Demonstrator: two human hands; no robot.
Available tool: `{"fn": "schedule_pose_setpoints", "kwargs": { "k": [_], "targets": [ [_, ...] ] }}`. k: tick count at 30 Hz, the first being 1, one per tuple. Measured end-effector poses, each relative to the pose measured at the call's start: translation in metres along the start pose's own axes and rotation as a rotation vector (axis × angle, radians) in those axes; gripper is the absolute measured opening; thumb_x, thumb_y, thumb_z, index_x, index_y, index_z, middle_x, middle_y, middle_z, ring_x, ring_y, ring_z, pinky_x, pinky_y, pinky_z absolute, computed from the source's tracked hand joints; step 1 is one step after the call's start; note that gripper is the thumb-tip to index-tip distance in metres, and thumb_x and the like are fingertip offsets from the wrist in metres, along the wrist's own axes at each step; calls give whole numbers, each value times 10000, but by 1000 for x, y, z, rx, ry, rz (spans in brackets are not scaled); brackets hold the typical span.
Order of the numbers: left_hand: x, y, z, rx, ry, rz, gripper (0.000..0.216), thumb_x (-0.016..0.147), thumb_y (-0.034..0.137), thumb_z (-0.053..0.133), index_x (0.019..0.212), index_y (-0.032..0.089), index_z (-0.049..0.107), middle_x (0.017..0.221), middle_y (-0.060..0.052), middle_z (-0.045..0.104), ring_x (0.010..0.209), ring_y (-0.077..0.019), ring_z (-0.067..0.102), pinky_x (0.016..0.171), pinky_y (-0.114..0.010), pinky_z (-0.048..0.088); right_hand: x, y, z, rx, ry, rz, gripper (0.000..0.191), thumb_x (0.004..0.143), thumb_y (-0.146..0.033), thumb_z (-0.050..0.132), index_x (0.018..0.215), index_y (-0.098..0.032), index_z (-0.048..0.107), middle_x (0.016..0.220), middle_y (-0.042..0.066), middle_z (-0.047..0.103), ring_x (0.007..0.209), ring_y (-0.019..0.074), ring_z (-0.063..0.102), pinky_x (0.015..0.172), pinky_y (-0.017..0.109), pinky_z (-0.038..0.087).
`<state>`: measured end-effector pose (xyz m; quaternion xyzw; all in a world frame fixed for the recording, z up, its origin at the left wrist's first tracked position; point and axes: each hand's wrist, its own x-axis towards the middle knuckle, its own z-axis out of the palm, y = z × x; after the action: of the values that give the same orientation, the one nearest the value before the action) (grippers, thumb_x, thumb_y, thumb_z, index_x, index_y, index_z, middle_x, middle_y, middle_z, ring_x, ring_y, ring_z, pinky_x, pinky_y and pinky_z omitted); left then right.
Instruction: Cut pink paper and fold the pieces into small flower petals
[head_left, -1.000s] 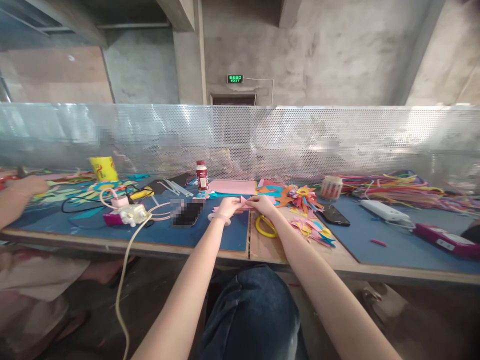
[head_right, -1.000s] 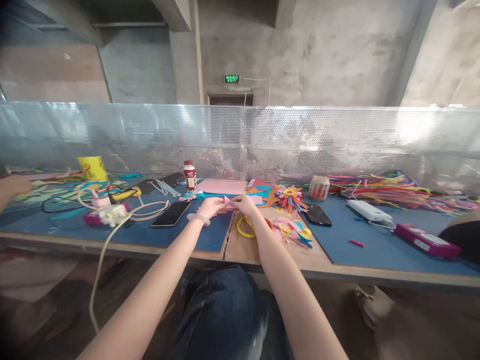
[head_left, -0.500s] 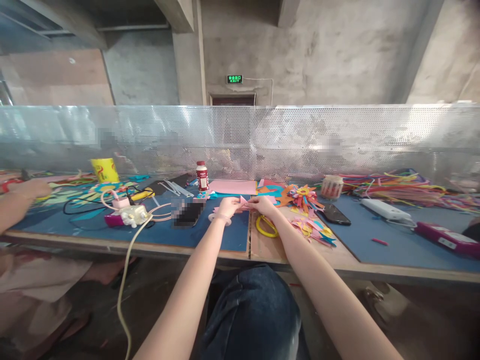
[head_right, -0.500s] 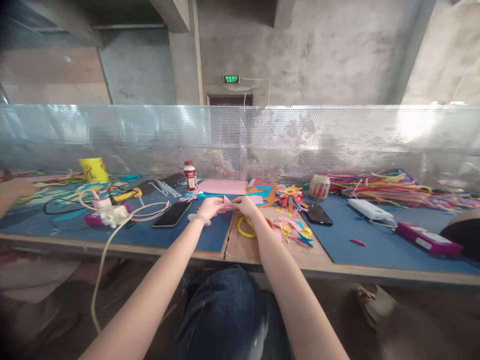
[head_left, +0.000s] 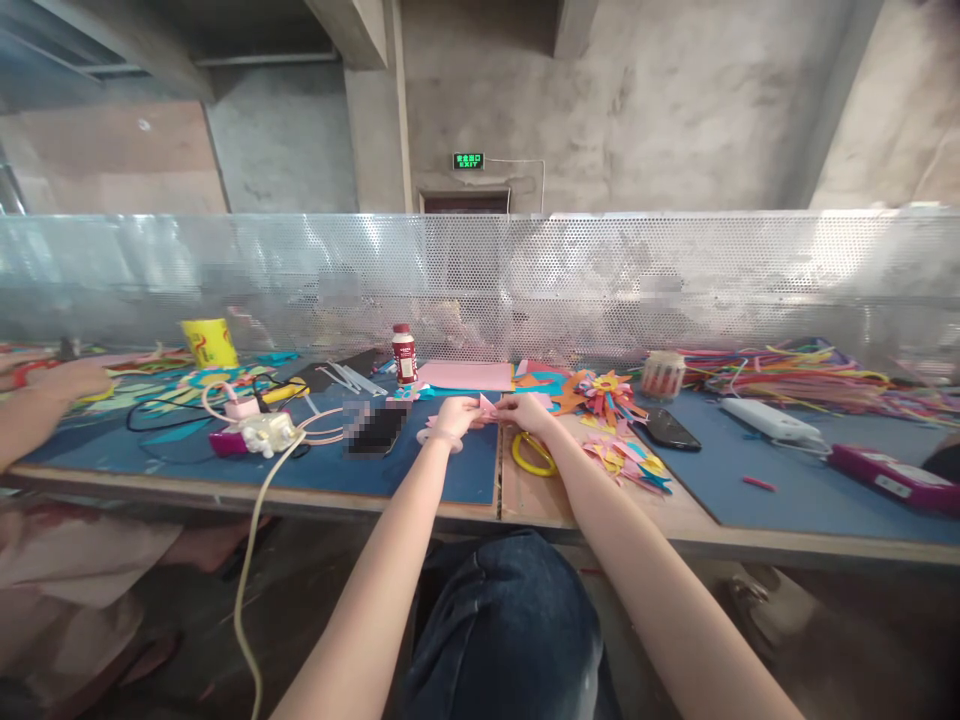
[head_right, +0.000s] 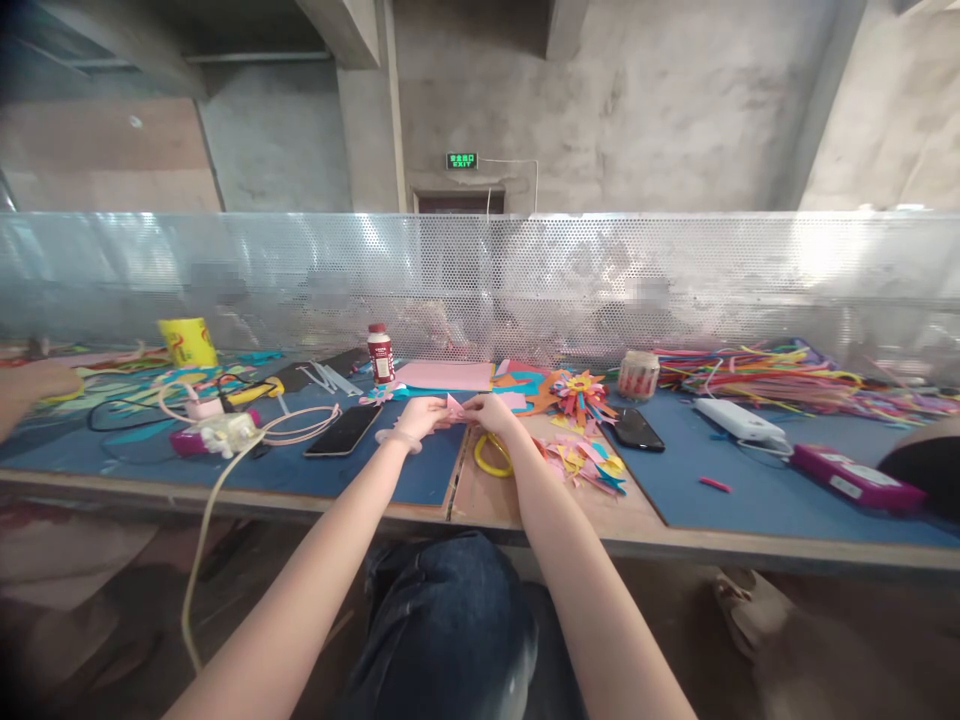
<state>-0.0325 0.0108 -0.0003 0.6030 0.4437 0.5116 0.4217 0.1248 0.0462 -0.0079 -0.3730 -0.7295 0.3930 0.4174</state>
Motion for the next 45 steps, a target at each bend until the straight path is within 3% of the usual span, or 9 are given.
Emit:
{"fn": "schedule_pose_setpoints", "kwargs": {
  "k": [12,17,21,25,34,45],
  "targets": [
    [-4,3,0,12,-11,4,51,712,100,588,741,99,631,710,-72,695,671,-161,655,687,-291,518,-2,-3,-2,-5,13,-28,218,595,-315,698,719,-140,658,536,-17,592,529,115,542,557,231,444],
    [2,-3,1,29,-17,28,16,695,106,612,710,102,611,612,-46,669,599,-158,646,629,-296,526,-2,-4,0,-33,10,-79,263,595,-337,697,767,-143,656,644,5,622,624,127,549,581,222,424],
    [5,-6,3,58,-37,48,32,673,101,627,666,110,597,534,-24,638,528,-160,631,592,-310,526,-1,-6,4,-143,-10,-173,299,605,-423,661,639,-130,611,555,-32,533,552,97,468,519,203,350],
    [4,-5,4,67,-51,62,32,683,110,619,676,113,588,549,-27,644,547,-165,639,602,-318,528,1,-6,6,-206,88,-166,345,576,-462,657,548,-130,567,488,-55,439,495,74,379,478,202,283],
    [5,-7,5,121,-77,96,183,644,258,687,641,109,580,545,-39,639,558,-170,633,585,-307,516,3,-7,8,-125,133,-152,335,599,-456,628,663,-127,649,600,11,598,589,126,511,549,221,372],
    [7,-9,-1,298,-50,203,213,595,295,701,711,120,661,541,-8,624,471,-117,551,535,-229,423,3,-5,10,-19,188,-109,296,597,-417,629,665,-130,655,615,11,618,599,126,535,570,226,395]
  ]
}}
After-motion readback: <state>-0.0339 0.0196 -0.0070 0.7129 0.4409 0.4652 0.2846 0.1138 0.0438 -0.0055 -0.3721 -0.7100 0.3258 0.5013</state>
